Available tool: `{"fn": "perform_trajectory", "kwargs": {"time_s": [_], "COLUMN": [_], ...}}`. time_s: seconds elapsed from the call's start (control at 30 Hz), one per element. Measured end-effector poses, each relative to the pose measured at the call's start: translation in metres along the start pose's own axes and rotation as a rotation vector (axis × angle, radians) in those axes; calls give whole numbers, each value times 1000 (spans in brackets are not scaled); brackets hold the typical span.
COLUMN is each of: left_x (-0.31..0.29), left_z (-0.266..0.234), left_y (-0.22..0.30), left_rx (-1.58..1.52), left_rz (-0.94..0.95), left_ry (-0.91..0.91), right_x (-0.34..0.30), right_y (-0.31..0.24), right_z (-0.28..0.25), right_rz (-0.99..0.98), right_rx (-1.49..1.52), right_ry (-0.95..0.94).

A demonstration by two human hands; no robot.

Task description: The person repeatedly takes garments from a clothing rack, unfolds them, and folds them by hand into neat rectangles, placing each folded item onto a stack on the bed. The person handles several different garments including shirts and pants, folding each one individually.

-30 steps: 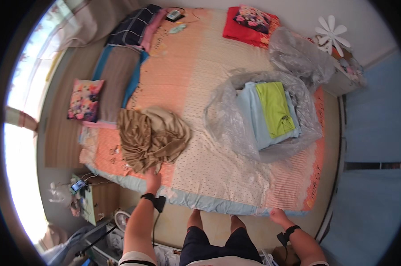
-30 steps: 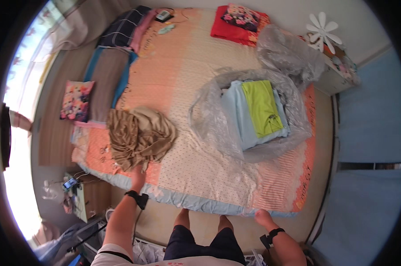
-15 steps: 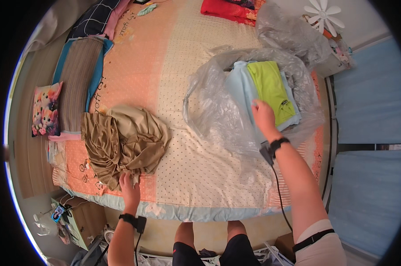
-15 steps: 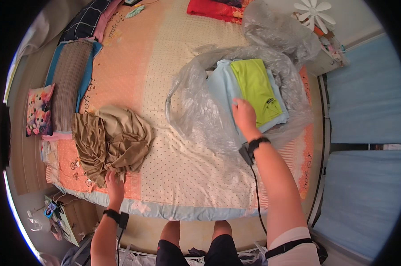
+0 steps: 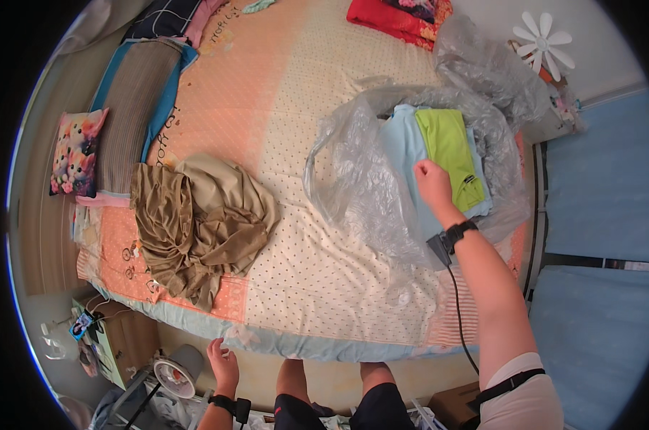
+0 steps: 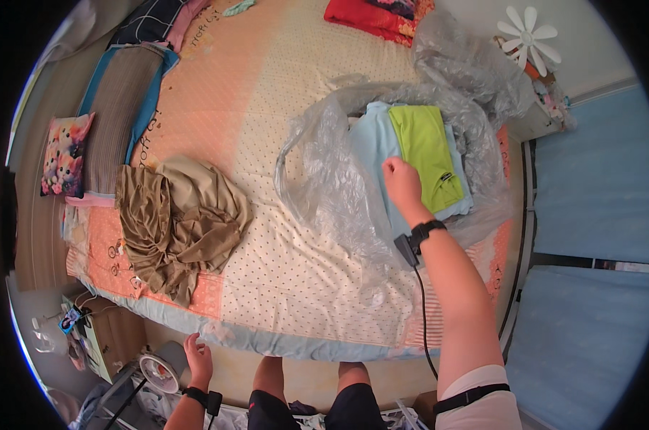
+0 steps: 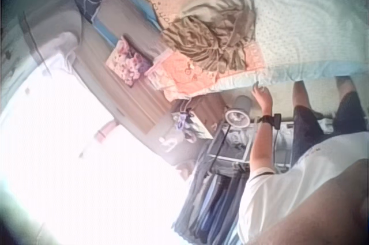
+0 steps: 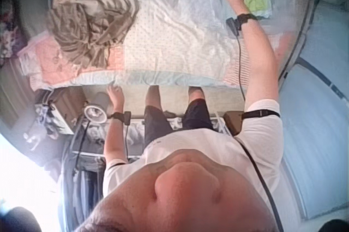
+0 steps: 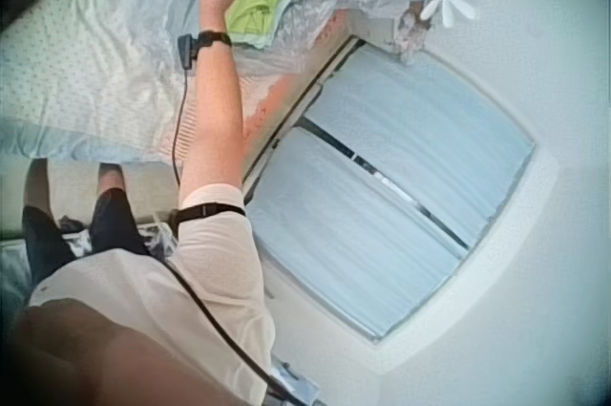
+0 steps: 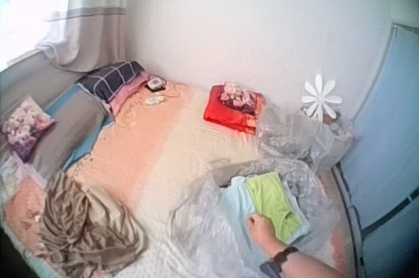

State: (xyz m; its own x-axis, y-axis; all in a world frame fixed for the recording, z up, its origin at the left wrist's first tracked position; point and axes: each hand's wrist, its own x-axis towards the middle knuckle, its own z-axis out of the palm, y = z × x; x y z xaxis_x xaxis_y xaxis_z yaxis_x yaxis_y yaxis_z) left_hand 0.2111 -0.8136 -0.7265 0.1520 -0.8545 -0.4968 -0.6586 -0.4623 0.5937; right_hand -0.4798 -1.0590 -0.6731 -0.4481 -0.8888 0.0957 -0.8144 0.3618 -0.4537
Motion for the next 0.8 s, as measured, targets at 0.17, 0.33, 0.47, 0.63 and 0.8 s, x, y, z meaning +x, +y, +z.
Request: {"fn": "perform_trajectory", "kwargs": {"time_s": [0.17,0.33,0.47,0.63,0.8], "left_x": [-29,-74,-129,-224,-341], "left_z": [-18,-45,-82,-122,-127], "left_y": [-7,-39,-70,-134,-216], "left_rx": [-7,-52,-208,-418,-655], "left_rz": [15,-134,-285,-484,-710], "left_ry": [-66,-93,-128,52,302], "right_x": [-68,-168,-265,-388,-524], "right_y": [-83,-201,-328,-502,-657], "right_z": [-73,-90,-54,16,100], "right_rz": [-114,-180,-387,-708,-1029], "right_rx": [229,307,373,504,486], "right_ry": [-76,-363,-648,-991,-1192]}}
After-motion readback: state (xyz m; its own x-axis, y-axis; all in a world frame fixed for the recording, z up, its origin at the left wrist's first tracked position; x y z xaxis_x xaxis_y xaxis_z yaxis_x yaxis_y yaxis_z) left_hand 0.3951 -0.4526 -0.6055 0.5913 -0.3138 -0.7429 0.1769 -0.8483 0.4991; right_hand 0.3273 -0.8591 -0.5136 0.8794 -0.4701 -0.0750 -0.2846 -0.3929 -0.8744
